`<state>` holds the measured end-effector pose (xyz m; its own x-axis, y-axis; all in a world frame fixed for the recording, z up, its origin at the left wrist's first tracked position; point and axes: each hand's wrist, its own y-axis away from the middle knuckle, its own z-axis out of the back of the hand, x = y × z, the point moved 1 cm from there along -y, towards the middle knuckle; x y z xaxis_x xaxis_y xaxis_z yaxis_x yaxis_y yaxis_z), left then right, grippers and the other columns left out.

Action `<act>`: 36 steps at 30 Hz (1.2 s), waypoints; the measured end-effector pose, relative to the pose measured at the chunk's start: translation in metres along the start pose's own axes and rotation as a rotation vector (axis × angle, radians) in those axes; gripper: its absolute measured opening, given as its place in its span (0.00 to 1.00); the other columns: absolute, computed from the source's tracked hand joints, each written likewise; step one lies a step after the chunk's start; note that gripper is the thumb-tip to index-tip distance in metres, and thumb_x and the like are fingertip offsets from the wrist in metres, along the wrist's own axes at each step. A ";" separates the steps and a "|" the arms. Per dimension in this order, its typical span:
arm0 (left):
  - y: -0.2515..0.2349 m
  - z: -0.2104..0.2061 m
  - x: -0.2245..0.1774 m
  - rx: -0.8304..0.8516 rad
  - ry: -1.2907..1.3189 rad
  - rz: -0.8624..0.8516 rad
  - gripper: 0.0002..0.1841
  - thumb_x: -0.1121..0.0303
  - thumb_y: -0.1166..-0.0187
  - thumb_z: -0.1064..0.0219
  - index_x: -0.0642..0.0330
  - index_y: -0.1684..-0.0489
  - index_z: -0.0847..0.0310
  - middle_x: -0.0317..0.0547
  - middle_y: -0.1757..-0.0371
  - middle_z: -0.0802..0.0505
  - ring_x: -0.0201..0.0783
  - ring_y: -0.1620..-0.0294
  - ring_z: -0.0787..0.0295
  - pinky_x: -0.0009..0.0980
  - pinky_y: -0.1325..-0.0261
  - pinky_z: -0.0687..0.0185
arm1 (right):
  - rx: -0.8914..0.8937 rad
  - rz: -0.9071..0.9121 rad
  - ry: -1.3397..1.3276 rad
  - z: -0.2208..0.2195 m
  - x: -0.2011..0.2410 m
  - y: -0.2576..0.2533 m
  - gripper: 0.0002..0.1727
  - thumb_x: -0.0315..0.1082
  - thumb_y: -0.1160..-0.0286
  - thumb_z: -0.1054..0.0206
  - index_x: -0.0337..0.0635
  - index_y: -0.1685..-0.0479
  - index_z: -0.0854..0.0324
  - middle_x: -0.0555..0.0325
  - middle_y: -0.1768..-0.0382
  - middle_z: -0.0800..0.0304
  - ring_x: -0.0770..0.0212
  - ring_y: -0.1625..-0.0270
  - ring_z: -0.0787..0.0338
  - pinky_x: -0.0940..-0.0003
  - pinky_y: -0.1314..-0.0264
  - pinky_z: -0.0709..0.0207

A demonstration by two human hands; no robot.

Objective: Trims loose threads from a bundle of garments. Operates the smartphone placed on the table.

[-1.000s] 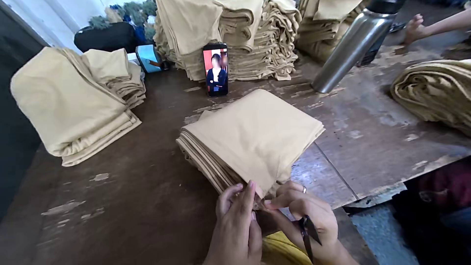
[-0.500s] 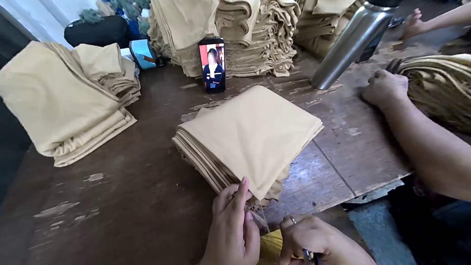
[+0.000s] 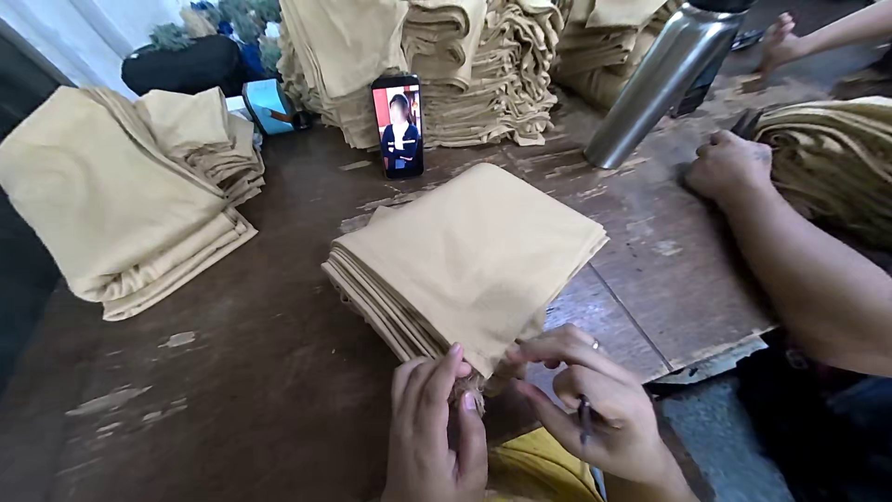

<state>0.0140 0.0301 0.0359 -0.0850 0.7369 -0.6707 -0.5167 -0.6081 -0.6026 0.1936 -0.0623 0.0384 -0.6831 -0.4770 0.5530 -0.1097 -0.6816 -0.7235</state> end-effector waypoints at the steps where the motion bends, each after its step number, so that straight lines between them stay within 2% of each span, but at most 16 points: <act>1: 0.000 0.001 0.000 0.017 0.021 0.003 0.19 0.66 0.15 0.43 0.59 0.27 0.27 0.37 0.48 0.09 0.29 0.39 0.20 0.27 0.30 0.28 | 0.006 0.015 0.019 -0.004 -0.001 -0.002 0.13 0.32 0.21 0.29 0.44 0.69 0.30 0.56 0.43 0.09 0.65 0.40 0.12 0.73 0.38 0.20; 6: 0.001 0.003 0.000 0.082 0.042 -0.001 0.19 0.63 0.11 0.49 0.56 0.25 0.29 0.34 0.43 0.08 0.30 0.34 0.22 0.30 0.25 0.32 | -0.039 0.073 0.105 -0.019 -0.005 -0.003 0.12 0.29 0.22 0.28 0.45 0.70 0.27 0.59 0.55 0.07 0.62 0.48 0.12 0.71 0.43 0.20; 9: 0.002 0.002 0.000 0.095 0.026 -0.008 0.21 0.61 0.11 0.50 0.56 0.22 0.33 0.36 0.39 0.10 0.31 0.31 0.24 0.31 0.22 0.35 | -0.055 0.089 0.141 -0.021 -0.005 -0.003 0.11 0.29 0.21 0.29 0.45 0.70 0.27 0.58 0.57 0.07 0.62 0.50 0.12 0.71 0.45 0.21; 13: 0.005 0.000 -0.004 0.143 -0.050 -0.013 0.26 0.61 0.12 0.48 0.63 0.18 0.36 0.43 0.26 0.15 0.35 0.20 0.32 0.33 0.15 0.46 | -0.035 0.088 0.153 -0.025 -0.005 -0.003 0.08 0.29 0.20 0.33 0.45 0.67 0.26 0.56 0.58 0.10 0.61 0.55 0.14 0.71 0.50 0.22; 15: 0.005 -0.001 -0.005 0.159 -0.021 -0.016 0.27 0.62 0.13 0.48 0.63 0.17 0.37 0.42 0.28 0.14 0.34 0.22 0.31 0.33 0.17 0.44 | -0.027 0.082 0.123 -0.024 -0.003 -0.002 0.07 0.28 0.21 0.36 0.45 0.67 0.27 0.54 0.58 0.12 0.62 0.57 0.16 0.71 0.52 0.23; 17: 0.005 -0.002 -0.006 0.136 0.038 -0.022 0.26 0.63 0.14 0.45 0.58 0.17 0.36 0.40 0.32 0.14 0.30 0.27 0.25 0.30 0.22 0.34 | -0.033 0.074 0.079 -0.022 0.001 -0.002 0.07 0.27 0.21 0.37 0.45 0.66 0.29 0.55 0.58 0.15 0.63 0.56 0.17 0.73 0.51 0.23; 19: 0.002 -0.005 -0.007 0.092 0.057 -0.046 0.23 0.68 0.17 0.40 0.57 0.22 0.30 0.39 0.39 0.12 0.29 0.34 0.21 0.26 0.27 0.28 | -0.059 0.084 0.062 -0.020 0.005 -0.001 0.08 0.27 0.20 0.37 0.46 0.66 0.30 0.56 0.57 0.15 0.64 0.54 0.16 0.74 0.49 0.22; 22: -0.006 -0.010 -0.006 0.004 0.036 -0.101 0.13 0.72 0.22 0.33 0.59 0.41 0.14 0.38 0.54 0.06 0.30 0.43 0.16 0.22 0.31 0.25 | -0.085 0.111 0.073 -0.021 0.010 0.000 0.09 0.26 0.21 0.36 0.46 0.66 0.30 0.56 0.57 0.15 0.64 0.56 0.16 0.73 0.52 0.22; 26: -0.013 -0.012 -0.002 -0.037 0.029 -0.155 0.05 0.71 0.22 0.29 0.58 0.55 0.10 0.37 0.61 0.06 0.29 0.50 0.13 0.21 0.35 0.22 | -0.107 0.132 0.093 -0.024 0.012 0.003 0.09 0.27 0.21 0.36 0.48 0.66 0.31 0.57 0.58 0.18 0.66 0.59 0.19 0.75 0.54 0.25; 27: -0.013 -0.012 -0.001 -0.036 0.021 -0.168 0.03 0.71 0.21 0.30 0.57 0.57 0.10 0.38 0.62 0.07 0.29 0.51 0.13 0.21 0.34 0.22 | -0.114 0.134 0.096 -0.024 0.012 0.003 0.09 0.27 0.21 0.36 0.48 0.66 0.31 0.58 0.57 0.18 0.66 0.58 0.19 0.75 0.54 0.25; 29: -0.012 -0.014 0.000 -0.038 0.016 -0.177 0.03 0.72 0.22 0.30 0.57 0.61 0.10 0.39 0.64 0.10 0.29 0.53 0.14 0.19 0.40 0.21 | -0.116 0.114 0.085 -0.024 0.011 0.004 0.09 0.27 0.23 0.37 0.49 0.67 0.31 0.59 0.58 0.20 0.67 0.56 0.20 0.76 0.51 0.25; 31: -0.011 -0.016 -0.001 -0.044 0.060 -0.133 0.03 0.72 0.22 0.31 0.59 0.62 0.10 0.41 0.64 0.11 0.29 0.55 0.15 0.17 0.47 0.19 | -0.082 0.031 0.081 -0.021 0.008 0.006 0.09 0.34 0.19 0.37 0.48 0.67 0.31 0.59 0.57 0.21 0.68 0.51 0.18 0.77 0.45 0.24; 32: -0.010 -0.016 -0.001 -0.052 0.105 -0.093 0.03 0.72 0.21 0.31 0.59 0.61 0.12 0.41 0.63 0.11 0.27 0.56 0.14 0.16 0.49 0.18 | -0.047 -0.030 0.090 -0.017 0.005 0.008 0.14 0.43 0.14 0.39 0.48 0.67 0.32 0.58 0.56 0.22 0.69 0.48 0.18 0.79 0.44 0.24; 34: -0.009 -0.019 -0.003 -0.056 0.244 0.009 0.03 0.70 0.18 0.32 0.59 0.59 0.15 0.39 0.62 0.12 0.24 0.57 0.13 0.16 0.51 0.16 | 0.029 -0.127 0.112 -0.010 -0.003 0.012 0.26 0.59 0.12 0.45 0.43 0.66 0.31 0.55 0.56 0.23 0.72 0.52 0.19 0.82 0.49 0.24; 36: -0.008 -0.020 -0.006 -0.063 0.427 0.113 0.04 0.70 0.19 0.31 0.61 0.58 0.15 0.38 0.61 0.11 0.22 0.58 0.12 0.16 0.53 0.14 | 0.068 -0.175 0.166 -0.003 -0.012 0.018 0.31 0.61 0.12 0.46 0.37 0.65 0.26 0.52 0.65 0.21 0.72 0.63 0.19 0.82 0.61 0.24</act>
<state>0.0359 0.0247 0.0356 0.2279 0.4847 -0.8445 -0.4703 -0.7046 -0.5313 0.1973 -0.0672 0.0177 -0.7677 -0.2548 0.5879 -0.1918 -0.7841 -0.5903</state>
